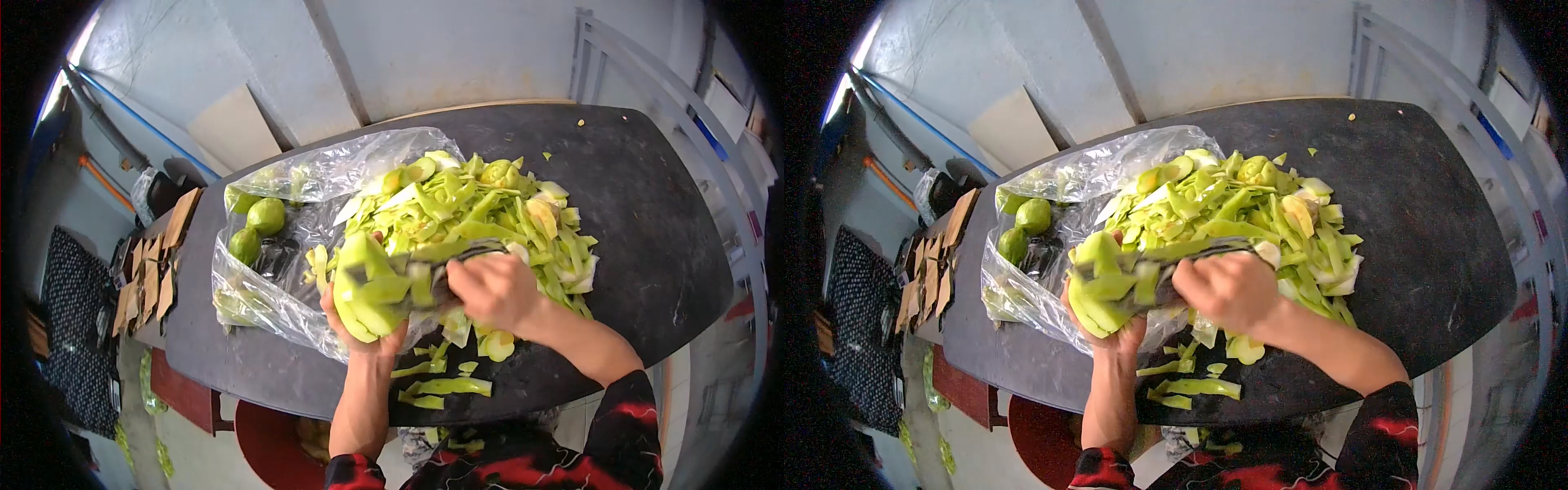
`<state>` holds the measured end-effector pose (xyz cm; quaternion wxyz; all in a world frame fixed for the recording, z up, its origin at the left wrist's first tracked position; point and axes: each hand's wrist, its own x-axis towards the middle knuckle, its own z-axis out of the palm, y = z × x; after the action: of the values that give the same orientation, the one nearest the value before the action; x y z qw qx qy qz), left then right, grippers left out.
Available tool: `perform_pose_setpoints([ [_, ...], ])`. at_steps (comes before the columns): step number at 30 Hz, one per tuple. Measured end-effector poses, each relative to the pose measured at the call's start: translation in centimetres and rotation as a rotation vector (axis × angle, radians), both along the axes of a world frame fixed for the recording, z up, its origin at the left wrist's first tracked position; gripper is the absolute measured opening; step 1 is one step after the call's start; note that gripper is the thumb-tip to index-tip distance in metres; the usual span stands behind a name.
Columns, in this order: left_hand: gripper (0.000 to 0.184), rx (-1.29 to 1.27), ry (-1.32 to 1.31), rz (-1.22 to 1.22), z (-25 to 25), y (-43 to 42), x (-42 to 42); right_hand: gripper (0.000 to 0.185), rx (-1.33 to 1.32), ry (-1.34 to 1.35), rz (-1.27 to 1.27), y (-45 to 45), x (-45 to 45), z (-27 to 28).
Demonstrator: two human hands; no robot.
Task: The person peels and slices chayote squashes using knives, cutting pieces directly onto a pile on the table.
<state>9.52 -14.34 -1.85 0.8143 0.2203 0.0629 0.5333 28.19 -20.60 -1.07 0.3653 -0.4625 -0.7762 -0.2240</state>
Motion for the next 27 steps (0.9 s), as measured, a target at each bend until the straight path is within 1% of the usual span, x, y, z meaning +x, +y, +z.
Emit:
perform_pose_setpoints([
  [1, 0.083, -0.041, 0.088, 0.065, 0.9, -0.5, 0.4, 0.006, -0.083, 0.04, -0.014, 0.6, 0.6, -0.4],
  [2, 0.083, -0.034, 0.084, 0.063, 0.4, 0.0, 0.1, 0.006, -0.077, 0.037, -0.016, 0.5, 0.8, -0.4],
  [4, 0.076, 0.143, -0.205, -0.211, -0.5, 0.8, -0.6, 0.008, -0.083, 0.055, -0.007, 0.4, 0.8, -0.5],
  [5, 0.076, 0.109, -0.134, -0.154, -0.8, 0.6, -0.8, 0.009, -0.043, 0.072, 0.016, 0.2, 0.5, -0.4],
  [6, 0.076, 0.105, -0.129, -0.155, -0.9, 0.4, -0.6, 0.009, -0.046, 0.077, 0.016, -0.1, 0.2, -0.2],
  [8, 0.077, 0.026, 0.053, 0.023, -1.1, 0.4, -0.4, 0.009, 0.034, 0.059, 0.072, -0.7, -0.3, 0.5],
  [10, 0.078, -0.016, 0.145, 0.109, -1.0, 0.3, -0.6, 0.009, 0.007, 0.013, 0.065, -0.9, 0.0, 0.8],
  [12, 0.082, 0.043, -0.161, -0.311, -0.6, 0.1, -0.8, 0.009, -0.151, 0.046, -0.046, 0.4, 1.0, 0.0],
  [13, 0.084, 0.003, 0.059, -0.195, -1.0, -0.2, -1.0, 0.012, -0.244, 0.083, -0.131, 1.5, 1.7, -1.1],
  [14, 0.084, 0.015, 0.054, -0.199, -1.1, 0.1, -1.0, 0.012, -0.233, 0.078, -0.136, 1.6, 2.2, -1.8],
  [16, 0.095, 0.133, -0.129, -0.338, -1.1, 0.5, -0.8, 0.013, -0.209, 0.103, -0.162, 1.6, 2.4, -1.4],
  [18, 0.093, 0.063, -0.126, -0.33, -1.3, 0.6, -1.1, 0.015, -0.233, 0.122, -0.162, 1.0, 2.1, -1.0],
  [20, 0.089, -0.074, -0.198, -0.345, -1.9, 1.5, -1.3, 0.018, -0.234, 0.133, -0.161, 1.0, 2.2, -0.5],
  [21, 0.084, -0.137, -0.224, -0.325, -1.7, 1.4, -1.3, 0.018, -0.235, 0.136, -0.158, 0.9, 2.2, -0.4],
  [22, 0.084, -0.137, -0.224, -0.323, -1.8, 1.4, -1.4, 0.02, -0.235, 0.13, -0.159, 0.8, 2.2, -0.4],
  [24, 0.067, -0.172, -0.284, -0.335, -1.9, 1.6, -1.5, 0.021, -0.231, 0.121, -0.158, 0.5, 2.1, 0.2],
  [25, 0.067, -0.169, -0.287, -0.333, -1.9, 1.6, -1.5, 0.02, -0.233, 0.143, -0.145, 0.1, 1.9, 0.8],
  [27, 0.067, -0.242, -0.254, -0.215, -1.7, 1.5, -1.3, 0.019, -0.237, 0.161, -0.128, -0.6, 1.6, 2.0],
])
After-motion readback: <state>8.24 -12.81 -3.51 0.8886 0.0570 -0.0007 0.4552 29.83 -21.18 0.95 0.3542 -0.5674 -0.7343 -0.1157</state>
